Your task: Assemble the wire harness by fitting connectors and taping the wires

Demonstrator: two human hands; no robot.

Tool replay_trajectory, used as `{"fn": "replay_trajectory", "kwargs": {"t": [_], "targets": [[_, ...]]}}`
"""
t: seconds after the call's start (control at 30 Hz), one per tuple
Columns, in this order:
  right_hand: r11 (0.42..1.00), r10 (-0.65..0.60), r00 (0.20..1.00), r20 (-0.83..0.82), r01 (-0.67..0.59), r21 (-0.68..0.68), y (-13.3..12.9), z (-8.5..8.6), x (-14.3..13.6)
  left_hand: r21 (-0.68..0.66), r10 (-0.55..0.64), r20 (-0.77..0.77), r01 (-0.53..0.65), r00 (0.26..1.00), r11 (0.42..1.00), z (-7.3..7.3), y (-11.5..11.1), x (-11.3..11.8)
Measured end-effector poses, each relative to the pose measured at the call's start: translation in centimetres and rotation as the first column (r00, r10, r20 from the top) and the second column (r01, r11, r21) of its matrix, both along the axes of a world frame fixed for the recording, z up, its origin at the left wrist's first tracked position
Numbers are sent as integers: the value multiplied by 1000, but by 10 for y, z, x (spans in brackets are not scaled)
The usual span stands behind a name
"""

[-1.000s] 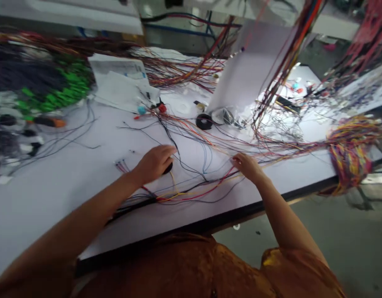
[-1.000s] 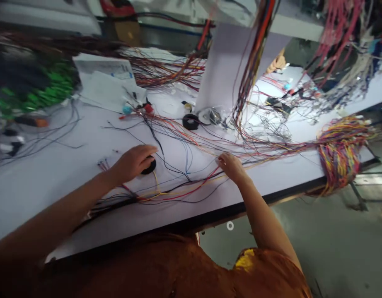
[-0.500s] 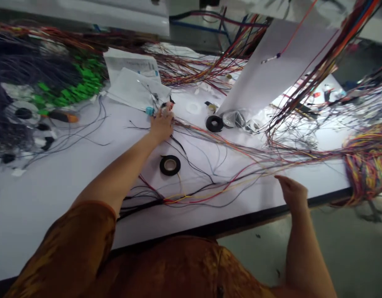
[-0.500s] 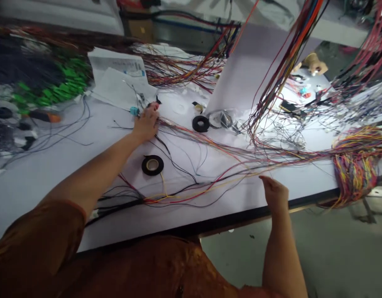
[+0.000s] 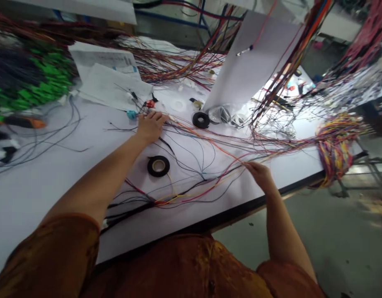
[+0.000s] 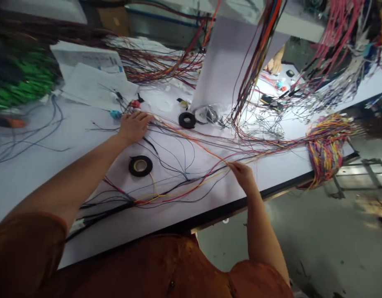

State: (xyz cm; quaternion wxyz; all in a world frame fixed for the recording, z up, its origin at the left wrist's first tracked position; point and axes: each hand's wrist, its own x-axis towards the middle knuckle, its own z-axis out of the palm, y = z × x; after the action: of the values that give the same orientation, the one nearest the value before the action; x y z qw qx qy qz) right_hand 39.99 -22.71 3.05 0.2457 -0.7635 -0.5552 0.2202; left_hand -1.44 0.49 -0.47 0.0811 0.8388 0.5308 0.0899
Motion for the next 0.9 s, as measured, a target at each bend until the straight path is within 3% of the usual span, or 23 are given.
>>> {"fn": "replay_trajectory", "kwargs": {"t": [0.17,0.23,0.3,0.4,0.47,0.53,0.6,0.7,0.8,0.9], "targets": [[981,-183,974,-137,190,41,-20,18,46,-14,71,-12,-71,997,997,-1,5,-6],[926,-340,931,-134,356,124,-31,19,64,-7,76,-20,-76,997,997,-1,6,-11],[891,-433,897,-90,441,104,-42,17,74,-5,66,-26,-66,998,998,1,4,-13],[935,-301,947,-110,271,-228,-51,14,69,13,47,-64,-46,997,999,8,-6,-11],[921,-232,948,-218,143,-362,-51,12,56,73,48,-119,-39,992,997,17,-18,-5],[925,-219,939,-264,114,-362,-46,9,42,102,4,-190,15,982,995,25,-30,7],[943,-205,945,-255,122,-308,-40,8,30,55,-140,-201,154,969,986,31,-39,24],[970,-174,956,-237,125,-207,-30,9,16,5,-380,-34,380,925,925,29,-39,58],[980,-146,956,-256,104,-170,-23,16,7,11,-371,38,370,928,929,19,-21,83],[987,-137,950,-281,105,-125,-21,25,0,-35,-298,-14,297,955,954,11,1,85]]}}
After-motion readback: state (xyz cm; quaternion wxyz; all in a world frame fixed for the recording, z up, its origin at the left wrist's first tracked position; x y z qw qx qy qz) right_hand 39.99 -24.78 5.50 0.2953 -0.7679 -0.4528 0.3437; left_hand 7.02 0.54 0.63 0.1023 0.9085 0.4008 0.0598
